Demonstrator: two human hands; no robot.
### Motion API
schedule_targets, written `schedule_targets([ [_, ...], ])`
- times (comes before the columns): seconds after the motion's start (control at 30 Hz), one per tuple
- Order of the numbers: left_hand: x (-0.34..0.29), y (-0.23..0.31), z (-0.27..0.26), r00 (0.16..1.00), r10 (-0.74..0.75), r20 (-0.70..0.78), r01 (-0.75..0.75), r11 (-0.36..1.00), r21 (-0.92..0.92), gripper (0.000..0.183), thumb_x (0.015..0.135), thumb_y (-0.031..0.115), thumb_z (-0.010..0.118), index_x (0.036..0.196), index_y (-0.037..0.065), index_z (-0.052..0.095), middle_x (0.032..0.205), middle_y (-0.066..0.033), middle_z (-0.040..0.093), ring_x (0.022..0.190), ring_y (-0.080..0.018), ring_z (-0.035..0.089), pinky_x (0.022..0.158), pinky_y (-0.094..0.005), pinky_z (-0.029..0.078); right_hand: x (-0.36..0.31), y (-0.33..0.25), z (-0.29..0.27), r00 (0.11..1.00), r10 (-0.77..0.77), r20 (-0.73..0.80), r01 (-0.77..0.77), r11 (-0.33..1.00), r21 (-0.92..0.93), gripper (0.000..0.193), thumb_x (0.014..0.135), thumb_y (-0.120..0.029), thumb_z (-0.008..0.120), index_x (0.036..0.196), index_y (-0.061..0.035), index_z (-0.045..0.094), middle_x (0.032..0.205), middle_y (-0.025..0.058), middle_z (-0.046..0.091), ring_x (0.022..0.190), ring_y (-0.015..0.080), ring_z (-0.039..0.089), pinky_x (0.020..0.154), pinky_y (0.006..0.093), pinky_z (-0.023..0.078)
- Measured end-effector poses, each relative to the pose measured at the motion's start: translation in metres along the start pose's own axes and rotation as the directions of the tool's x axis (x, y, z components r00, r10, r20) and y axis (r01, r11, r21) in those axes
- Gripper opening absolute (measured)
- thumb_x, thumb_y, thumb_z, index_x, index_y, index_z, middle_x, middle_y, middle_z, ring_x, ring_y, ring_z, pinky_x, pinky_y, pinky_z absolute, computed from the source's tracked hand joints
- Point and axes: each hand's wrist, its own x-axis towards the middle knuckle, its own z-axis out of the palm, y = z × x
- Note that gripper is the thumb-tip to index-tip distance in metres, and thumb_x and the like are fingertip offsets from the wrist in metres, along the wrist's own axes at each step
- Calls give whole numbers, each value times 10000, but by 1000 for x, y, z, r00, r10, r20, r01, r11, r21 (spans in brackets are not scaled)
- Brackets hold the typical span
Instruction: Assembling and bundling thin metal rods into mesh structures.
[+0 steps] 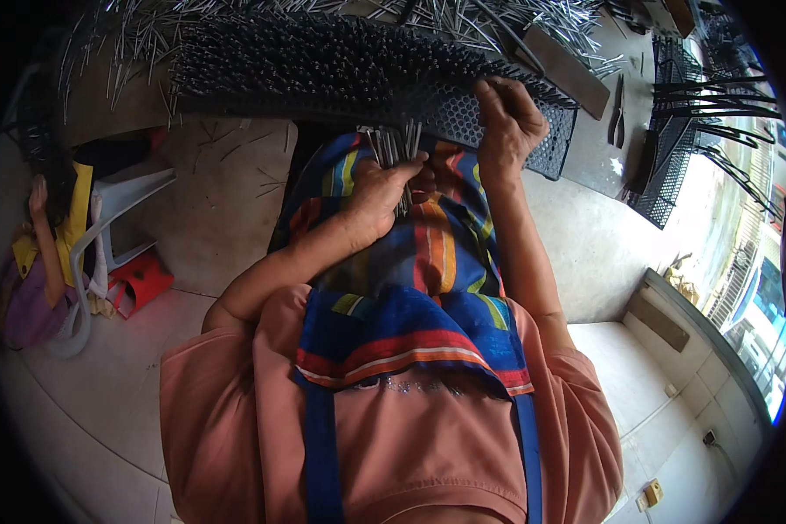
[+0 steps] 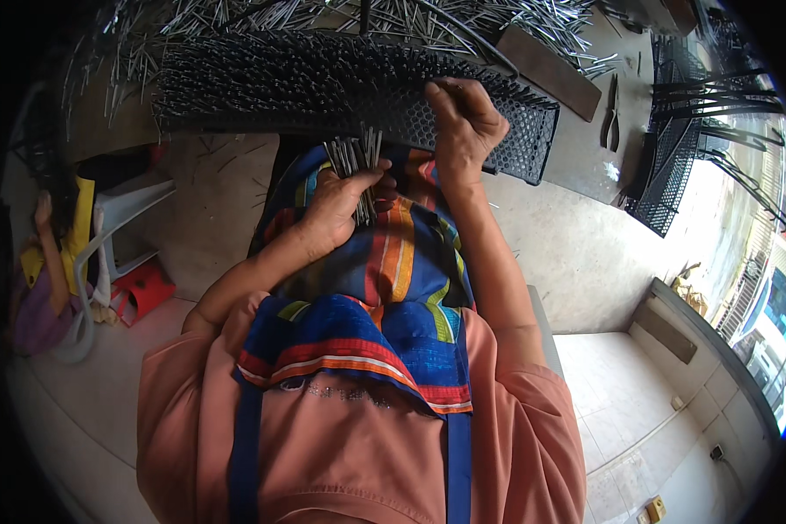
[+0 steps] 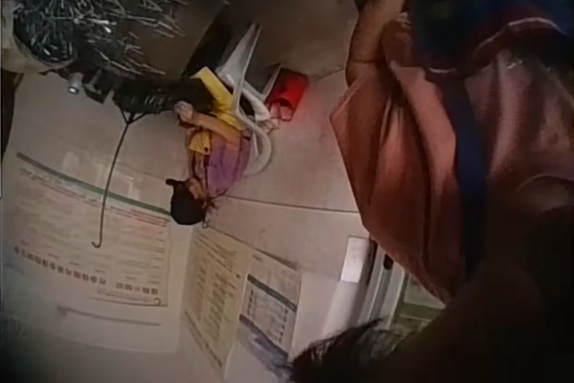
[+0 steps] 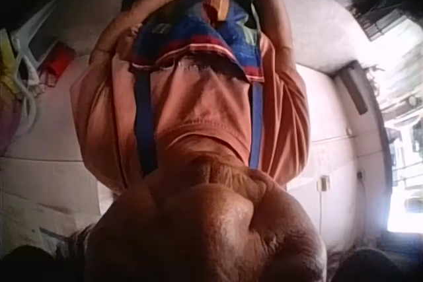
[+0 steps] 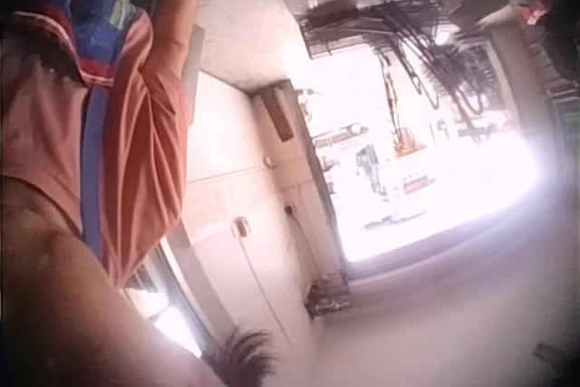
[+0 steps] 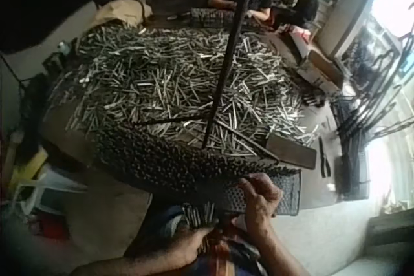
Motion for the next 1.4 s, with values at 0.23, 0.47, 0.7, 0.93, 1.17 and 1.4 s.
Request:
schedule_targets([
  [0.23,3,-3,-3,996,4,88,-1,999,-33,157,847,-9,611,994,-40,658,906,-140,702,781,-244,700,729,-347,570,18,15,13,929,-362,73,368,923,-113,103,768,76,707,846,9,702,798,11,662,726,61,590,685,195,478],
  [0.47,0,4,-1,995,58,80,-54,997,-48,171,841,-39,603,1001,-35,663,927,-133,707,785,-218,699,733,-318,565,16,10,16,917,-383,111,399,888,-228,107,739,85,725,821,20,700,802,36,678,751,77,612,703,203,491],
  [0.7,2,-1,0,986,126,111,-115,988,-102,170,832,-37,619,992,-16,674,899,-112,710,756,-193,694,694,-305,559,16,12,19,910,-403,99,415,881,-227,104,733,87,727,811,25,700,794,38,682,731,80,613,674,207,488],
  [0.93,1,4,-1,995,23,94,-17,997,-71,174,831,-18,632,997,-5,680,880,-96,713,743,-178,690,669,-293,553,14,18,20,903,-409,128,428,844,-322,100,733,56,741,817,18,704,768,45,671,703,84,616,642,217,484],
  [1.17,-2,8,3,991,36,131,-25,996,-87,170,836,-22,624,998,-29,674,875,-116,708,742,-184,690,660,-286,552,10,10,25,865,-463,192,499,753,-430,113,728,4,753,831,-9,710,701,64,627,623,114,608,578,236,468],
  [1.4,-13,28,17,978,39,203,-2,984,-177,172,847,-24,614,1013,-33,655,895,-128,703,742,-194,687,641,-296,551,18,8,16,839,-461,288,539,635,-553,109,742,-12,720,848,-35,704,701,70,616,576,140,593,553,246,459],
])
